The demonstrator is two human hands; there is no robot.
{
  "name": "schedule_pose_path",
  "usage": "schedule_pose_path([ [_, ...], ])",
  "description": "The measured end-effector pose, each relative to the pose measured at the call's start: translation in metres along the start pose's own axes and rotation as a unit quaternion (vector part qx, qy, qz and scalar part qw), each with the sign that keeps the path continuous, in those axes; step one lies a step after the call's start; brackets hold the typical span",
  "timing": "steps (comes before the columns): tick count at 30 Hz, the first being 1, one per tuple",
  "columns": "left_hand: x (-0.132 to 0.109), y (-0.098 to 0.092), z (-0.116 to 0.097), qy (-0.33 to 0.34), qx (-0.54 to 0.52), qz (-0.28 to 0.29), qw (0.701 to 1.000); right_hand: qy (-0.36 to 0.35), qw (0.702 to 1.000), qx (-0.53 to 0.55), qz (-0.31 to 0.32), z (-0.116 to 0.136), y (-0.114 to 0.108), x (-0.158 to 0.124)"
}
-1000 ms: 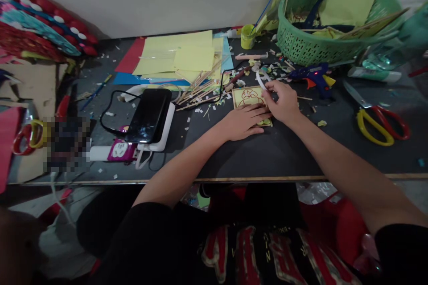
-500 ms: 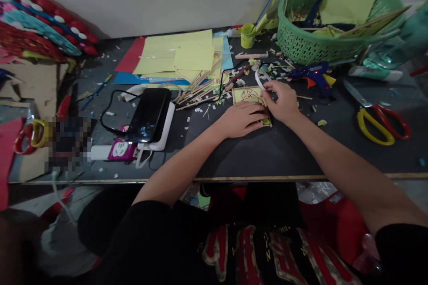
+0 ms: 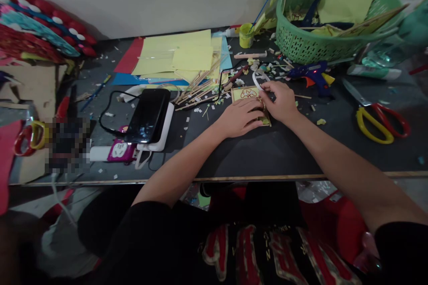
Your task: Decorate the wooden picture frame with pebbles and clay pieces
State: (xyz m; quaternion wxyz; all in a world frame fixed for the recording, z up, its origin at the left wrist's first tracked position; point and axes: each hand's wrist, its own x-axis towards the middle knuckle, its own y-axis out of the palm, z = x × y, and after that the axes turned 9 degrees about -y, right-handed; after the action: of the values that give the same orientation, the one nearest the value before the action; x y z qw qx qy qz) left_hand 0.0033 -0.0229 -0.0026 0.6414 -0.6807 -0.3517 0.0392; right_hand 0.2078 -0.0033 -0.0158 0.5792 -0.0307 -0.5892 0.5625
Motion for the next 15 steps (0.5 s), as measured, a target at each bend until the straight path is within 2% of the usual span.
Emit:
schedule_pose_path([
  [15,0.0002,-0.0012,-0.0020,0.014,-0.020,-0.008,1.000,0.007,1.000,0.010,0.008,0.0013,-0.0004,0.0006],
])
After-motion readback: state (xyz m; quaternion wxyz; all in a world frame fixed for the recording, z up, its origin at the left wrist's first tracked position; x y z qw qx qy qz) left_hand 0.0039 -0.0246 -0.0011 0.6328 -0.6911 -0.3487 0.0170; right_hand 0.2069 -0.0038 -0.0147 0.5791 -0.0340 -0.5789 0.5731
